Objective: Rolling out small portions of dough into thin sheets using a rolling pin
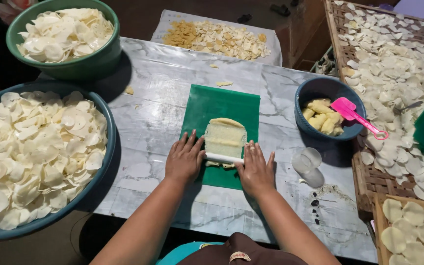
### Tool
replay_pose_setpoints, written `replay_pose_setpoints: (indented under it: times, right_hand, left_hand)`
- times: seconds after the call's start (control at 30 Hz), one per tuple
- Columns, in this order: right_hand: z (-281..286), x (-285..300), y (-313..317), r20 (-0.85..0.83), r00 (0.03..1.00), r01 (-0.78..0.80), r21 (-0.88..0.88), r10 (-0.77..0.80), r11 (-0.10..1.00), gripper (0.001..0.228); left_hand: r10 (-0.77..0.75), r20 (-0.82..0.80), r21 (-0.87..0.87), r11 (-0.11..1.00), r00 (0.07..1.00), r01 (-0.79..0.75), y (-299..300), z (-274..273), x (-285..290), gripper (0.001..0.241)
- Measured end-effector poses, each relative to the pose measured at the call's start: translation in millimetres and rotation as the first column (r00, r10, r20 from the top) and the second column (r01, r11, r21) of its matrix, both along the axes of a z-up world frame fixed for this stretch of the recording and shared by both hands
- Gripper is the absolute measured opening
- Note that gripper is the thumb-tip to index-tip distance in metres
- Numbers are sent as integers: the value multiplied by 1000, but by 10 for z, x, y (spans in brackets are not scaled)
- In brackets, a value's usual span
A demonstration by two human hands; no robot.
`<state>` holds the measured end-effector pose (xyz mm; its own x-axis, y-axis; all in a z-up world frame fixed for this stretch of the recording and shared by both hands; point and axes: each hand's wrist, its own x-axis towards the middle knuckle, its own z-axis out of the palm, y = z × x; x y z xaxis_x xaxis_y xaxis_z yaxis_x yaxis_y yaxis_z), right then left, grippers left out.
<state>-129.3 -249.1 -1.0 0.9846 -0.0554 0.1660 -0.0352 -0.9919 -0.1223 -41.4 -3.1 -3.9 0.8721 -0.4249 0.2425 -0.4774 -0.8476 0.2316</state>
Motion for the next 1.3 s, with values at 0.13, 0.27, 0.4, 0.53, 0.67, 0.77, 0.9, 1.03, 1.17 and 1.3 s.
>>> replay_pose_setpoints:
  times: [0.13,0.27,0.4,0.53,0.67,0.77,0.9,1.03,1.17,1.3]
  right_hand:
    - [77,-14,50,-127,991,41,12,-39,999,71]
    - [-72,-527,198,12,1000,24,-16,-24,1000,75]
    - [1,-469,251,-120,988,91,-12,-92,996,80]
    - [83,76,153,-202,963,176,-17,-176,984,78]
    - [93,195,124,-212,960,189,0,-184,982,72]
    - [67,-206,240,-128,983,135,39,-130,990,69]
    - [-144,-687,290,89,992,74,119,-85,990,63]
    - [-44,-794,231,118,984,65,444,-130,893,37]
    - [192,-543,84,296,926,9,603,-234,798,15]
    - [17,-235,126,96,995,-34,415,-7,909,33]
  left_hand:
    - [-13,-14,3,1000,1000,13,19,24,-56,51]
    - [-60,-53,54,997,997,63,259,-113,-366,53]
    - [-99,40,6,995,994,99,240,-113,-296,55]
    - [-44,-161,51,997,986,52,83,-25,71,60]
    - [-42,-221,97,993,974,65,72,111,132,62]
    - [-110,-178,53,991,978,121,242,-101,-114,61]
    - [-191,141,-105,973,971,206,451,-410,-362,39]
    - [-195,336,-96,966,921,240,543,-456,-431,25]
    - [-260,255,-87,953,931,290,729,-359,-543,31]
    - [-298,99,-144,940,950,310,786,-280,-598,43]
